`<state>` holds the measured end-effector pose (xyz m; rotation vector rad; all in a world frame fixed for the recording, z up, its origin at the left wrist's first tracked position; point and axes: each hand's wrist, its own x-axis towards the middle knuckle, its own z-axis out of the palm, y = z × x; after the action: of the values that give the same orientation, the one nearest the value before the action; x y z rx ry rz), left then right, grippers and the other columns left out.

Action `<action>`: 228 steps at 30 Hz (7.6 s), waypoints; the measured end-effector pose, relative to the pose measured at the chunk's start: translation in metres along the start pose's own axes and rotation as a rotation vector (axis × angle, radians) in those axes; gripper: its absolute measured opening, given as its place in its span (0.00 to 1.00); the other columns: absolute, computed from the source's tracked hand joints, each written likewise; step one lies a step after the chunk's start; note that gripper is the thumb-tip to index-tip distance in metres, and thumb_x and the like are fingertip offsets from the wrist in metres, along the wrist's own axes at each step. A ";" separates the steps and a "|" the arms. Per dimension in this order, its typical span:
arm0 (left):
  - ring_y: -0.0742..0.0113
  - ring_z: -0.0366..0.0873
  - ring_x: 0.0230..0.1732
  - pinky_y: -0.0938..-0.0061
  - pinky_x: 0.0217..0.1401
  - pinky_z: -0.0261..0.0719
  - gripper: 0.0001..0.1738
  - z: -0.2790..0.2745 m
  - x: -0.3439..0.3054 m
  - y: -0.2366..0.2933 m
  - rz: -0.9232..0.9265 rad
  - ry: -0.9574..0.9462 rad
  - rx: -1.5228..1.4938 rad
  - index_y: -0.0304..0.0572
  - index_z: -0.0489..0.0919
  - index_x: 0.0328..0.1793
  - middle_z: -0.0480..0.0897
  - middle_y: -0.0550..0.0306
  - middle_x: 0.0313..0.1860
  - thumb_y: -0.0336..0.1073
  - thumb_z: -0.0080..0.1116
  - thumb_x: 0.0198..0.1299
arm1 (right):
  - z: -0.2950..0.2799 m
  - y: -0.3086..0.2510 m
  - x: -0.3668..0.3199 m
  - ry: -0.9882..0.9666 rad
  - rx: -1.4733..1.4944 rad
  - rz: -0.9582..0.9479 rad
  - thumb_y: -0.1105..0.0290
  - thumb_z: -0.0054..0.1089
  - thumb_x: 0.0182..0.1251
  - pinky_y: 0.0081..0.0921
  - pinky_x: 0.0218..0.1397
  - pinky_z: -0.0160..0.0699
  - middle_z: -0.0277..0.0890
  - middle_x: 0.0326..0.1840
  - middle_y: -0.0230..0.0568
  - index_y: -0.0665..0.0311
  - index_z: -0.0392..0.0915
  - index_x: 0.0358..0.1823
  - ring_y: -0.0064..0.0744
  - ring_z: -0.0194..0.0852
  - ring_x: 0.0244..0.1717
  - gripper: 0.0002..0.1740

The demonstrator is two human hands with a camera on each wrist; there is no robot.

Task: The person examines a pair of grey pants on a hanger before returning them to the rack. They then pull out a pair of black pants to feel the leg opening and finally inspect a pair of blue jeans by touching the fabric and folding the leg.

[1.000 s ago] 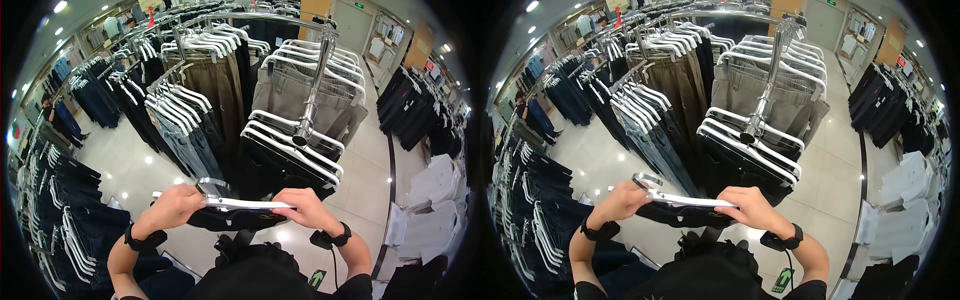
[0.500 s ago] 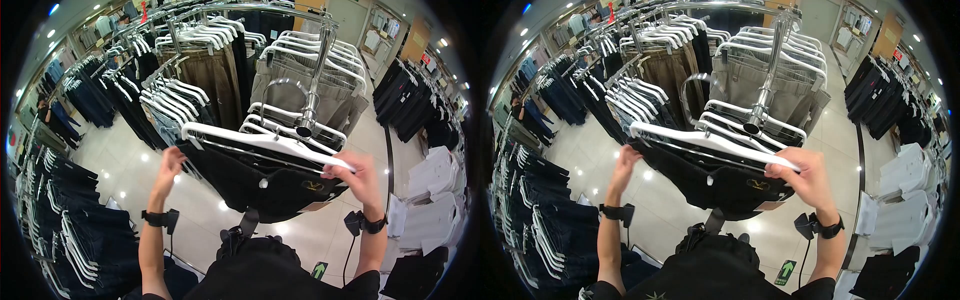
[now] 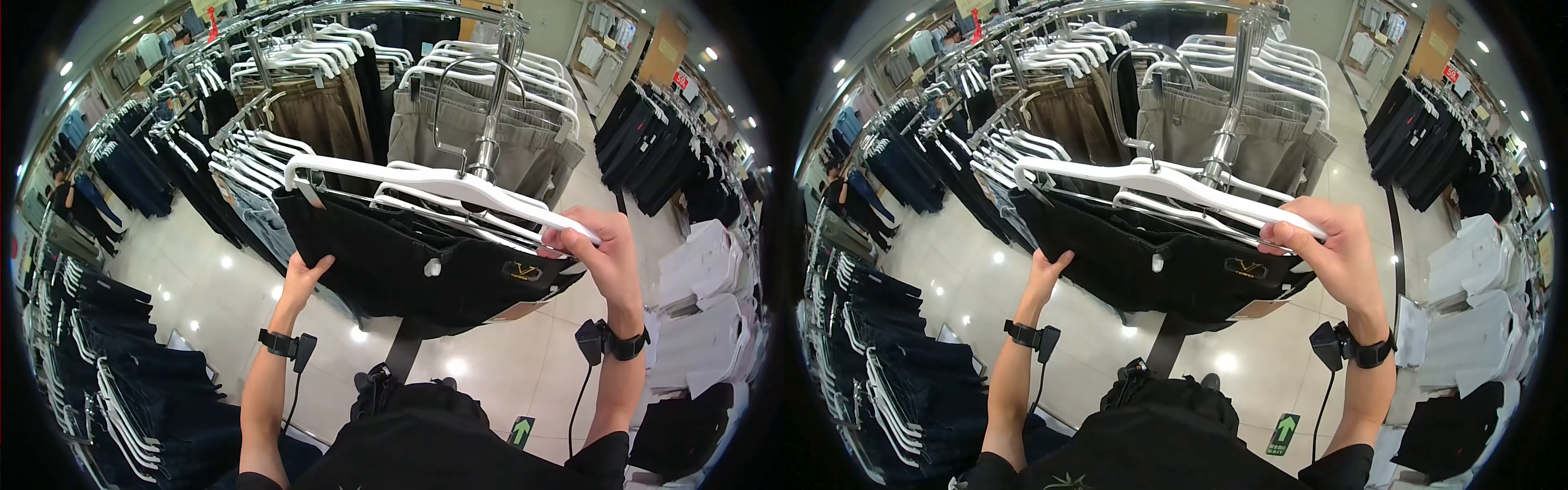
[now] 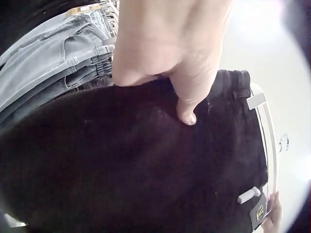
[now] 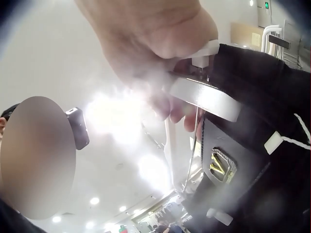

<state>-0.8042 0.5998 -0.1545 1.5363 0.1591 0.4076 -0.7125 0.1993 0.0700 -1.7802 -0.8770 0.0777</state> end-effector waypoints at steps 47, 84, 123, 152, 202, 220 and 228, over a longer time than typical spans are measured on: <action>0.53 0.85 0.38 0.71 0.40 0.81 0.15 -0.006 -0.195 0.060 -0.283 -0.761 0.275 0.31 0.74 0.25 0.85 0.45 0.40 0.29 0.73 0.46 | 0.059 0.053 -0.215 -0.449 0.211 0.553 0.71 0.70 0.58 0.22 0.27 0.71 0.83 0.34 0.35 0.66 0.84 0.36 0.31 0.78 0.25 0.08; 0.56 0.84 0.36 0.72 0.37 0.79 0.12 0.003 -0.195 0.061 -0.340 -0.738 0.317 0.30 0.78 0.29 0.85 0.48 0.40 0.28 0.72 0.46 | 0.057 0.066 -0.216 -0.438 0.233 0.534 0.73 0.70 0.57 0.22 0.27 0.70 0.83 0.33 0.37 0.66 0.85 0.38 0.30 0.79 0.26 0.08; 0.48 0.83 0.45 0.63 0.48 0.80 0.21 -0.028 -0.158 0.138 0.093 -0.453 -0.007 0.33 0.77 0.49 0.83 0.34 0.44 0.37 0.71 0.53 | 0.045 0.010 -0.066 -0.369 -0.004 -0.234 0.70 0.68 0.58 0.24 0.28 0.75 0.81 0.35 0.37 0.65 0.82 0.36 0.36 0.78 0.26 0.08; 0.65 0.86 0.38 0.81 0.35 0.75 0.15 0.021 -0.203 0.149 0.110 0.324 0.227 0.26 0.77 0.45 0.87 0.46 0.34 0.33 0.64 0.60 | 0.175 0.048 -0.044 -0.571 0.653 0.164 0.68 0.59 0.70 0.21 0.48 0.78 0.76 0.48 0.39 0.68 0.69 0.60 0.23 0.78 0.45 0.21; 0.47 0.76 0.47 0.61 0.56 0.71 0.22 0.112 -0.187 0.009 0.108 -0.646 0.596 0.33 0.71 0.47 0.79 0.45 0.44 0.46 0.62 0.62 | 0.065 0.091 -0.034 -0.384 0.088 0.533 0.64 0.49 0.75 0.19 0.22 0.60 0.65 0.22 0.28 0.67 0.75 0.41 0.16 0.59 0.19 0.12; 0.48 0.79 0.40 0.63 0.43 0.77 0.17 0.103 -0.189 -0.014 -0.006 -0.750 0.559 0.37 0.70 0.45 0.80 0.46 0.37 0.44 0.59 0.65 | 0.027 0.122 0.025 -0.482 -0.104 0.456 0.60 0.49 0.73 0.22 0.23 0.60 0.64 0.17 0.28 0.68 0.78 0.35 0.19 0.58 0.18 0.17; 0.48 0.79 0.40 0.63 0.42 0.76 0.16 0.100 -0.189 -0.022 -0.031 -0.742 0.546 0.36 0.70 0.45 0.79 0.45 0.37 0.42 0.58 0.66 | 0.036 0.139 0.032 -0.566 -0.094 0.487 0.62 0.47 0.77 0.17 0.20 0.53 0.58 0.18 0.21 0.66 0.76 0.37 0.13 0.51 0.18 0.15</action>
<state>-0.9398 0.4402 -0.2012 2.1194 -0.3118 -0.2742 -0.6336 0.2288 -0.0507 -2.0654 -0.8182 0.9031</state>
